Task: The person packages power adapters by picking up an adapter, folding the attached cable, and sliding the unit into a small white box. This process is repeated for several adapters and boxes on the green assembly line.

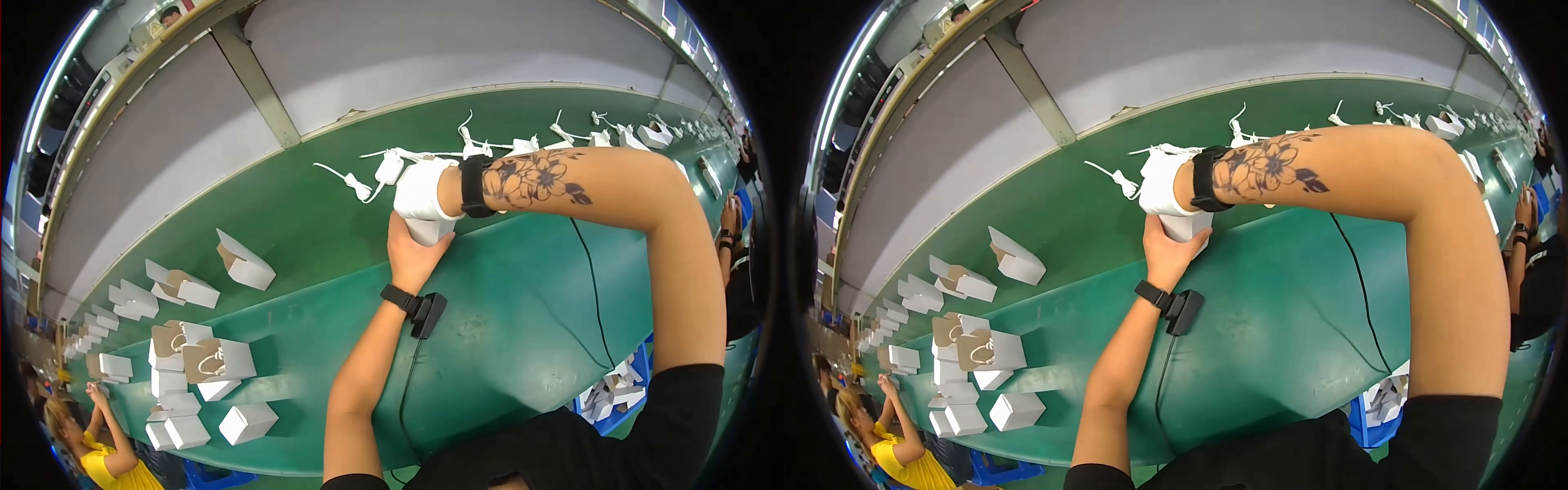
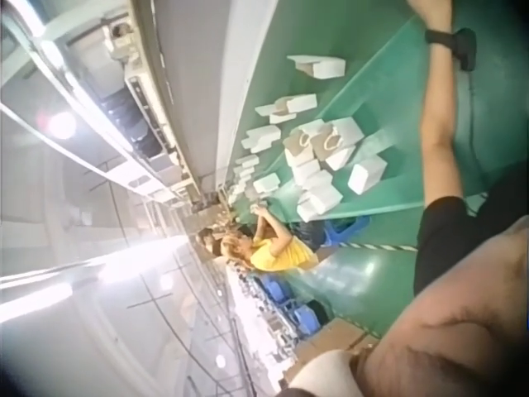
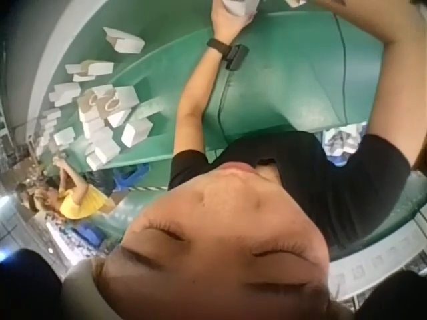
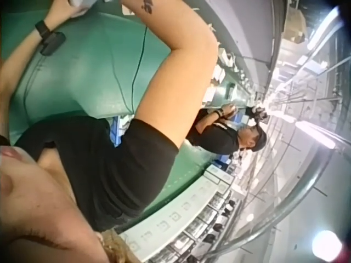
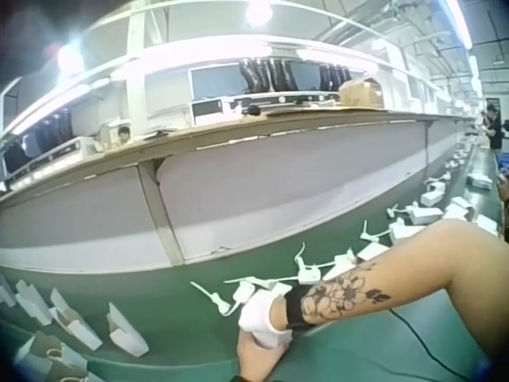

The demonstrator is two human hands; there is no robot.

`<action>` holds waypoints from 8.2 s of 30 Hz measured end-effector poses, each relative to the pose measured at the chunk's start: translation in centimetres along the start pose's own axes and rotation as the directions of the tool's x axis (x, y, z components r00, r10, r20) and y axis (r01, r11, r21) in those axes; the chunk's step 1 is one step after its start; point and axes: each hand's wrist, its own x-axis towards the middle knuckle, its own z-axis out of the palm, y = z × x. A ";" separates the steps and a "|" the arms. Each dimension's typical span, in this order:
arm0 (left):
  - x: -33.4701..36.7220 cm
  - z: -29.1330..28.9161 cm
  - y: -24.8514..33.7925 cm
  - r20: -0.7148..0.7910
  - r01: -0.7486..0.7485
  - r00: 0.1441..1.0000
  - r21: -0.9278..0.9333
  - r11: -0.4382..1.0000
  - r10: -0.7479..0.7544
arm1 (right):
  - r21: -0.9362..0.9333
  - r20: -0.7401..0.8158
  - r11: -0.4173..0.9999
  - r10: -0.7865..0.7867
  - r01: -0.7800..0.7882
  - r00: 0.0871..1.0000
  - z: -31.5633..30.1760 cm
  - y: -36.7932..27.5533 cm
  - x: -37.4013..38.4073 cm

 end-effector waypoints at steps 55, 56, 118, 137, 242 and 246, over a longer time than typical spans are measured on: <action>3.7 11.6 5.0 0.153 0.284 0.947 -0.812 0.510 -0.283 | 0.644 -0.246 -0.427 0.670 0.635 0.700 17.7 -1.1 -7.6; 3.5 12.1 5.6 0.089 0.234 0.952 -0.829 0.507 -0.294 | 0.659 -0.257 -0.375 0.702 0.652 0.664 17.5 -1.3 -7.7; 1.7 4.2 6.8 0.332 -0.356 0.926 0.598 0.718 0.182 | 0.569 -0.069 -0.817 0.071 0.097 0.995 19.7 4.9 -24.1; 0.2 8.2 7.8 0.332 -0.183 0.940 0.300 0.936 0.077 | 0.489 -0.617 0.837 0.131 0.247 0.776 18.3 5.2 -17.6; -0.7 25.7 20.1 0.677 0.712 0.631 -0.700 -0.064 -0.379 | 0.533 -0.293 -0.659 0.444 0.530 0.847 16.6 13.1 -24.6; 4.0 25.2 16.2 0.204 0.263 0.722 -0.965 -0.010 -0.661 | 0.513 -0.268 -0.711 0.400 0.481 0.876 17.7 12.2 -26.1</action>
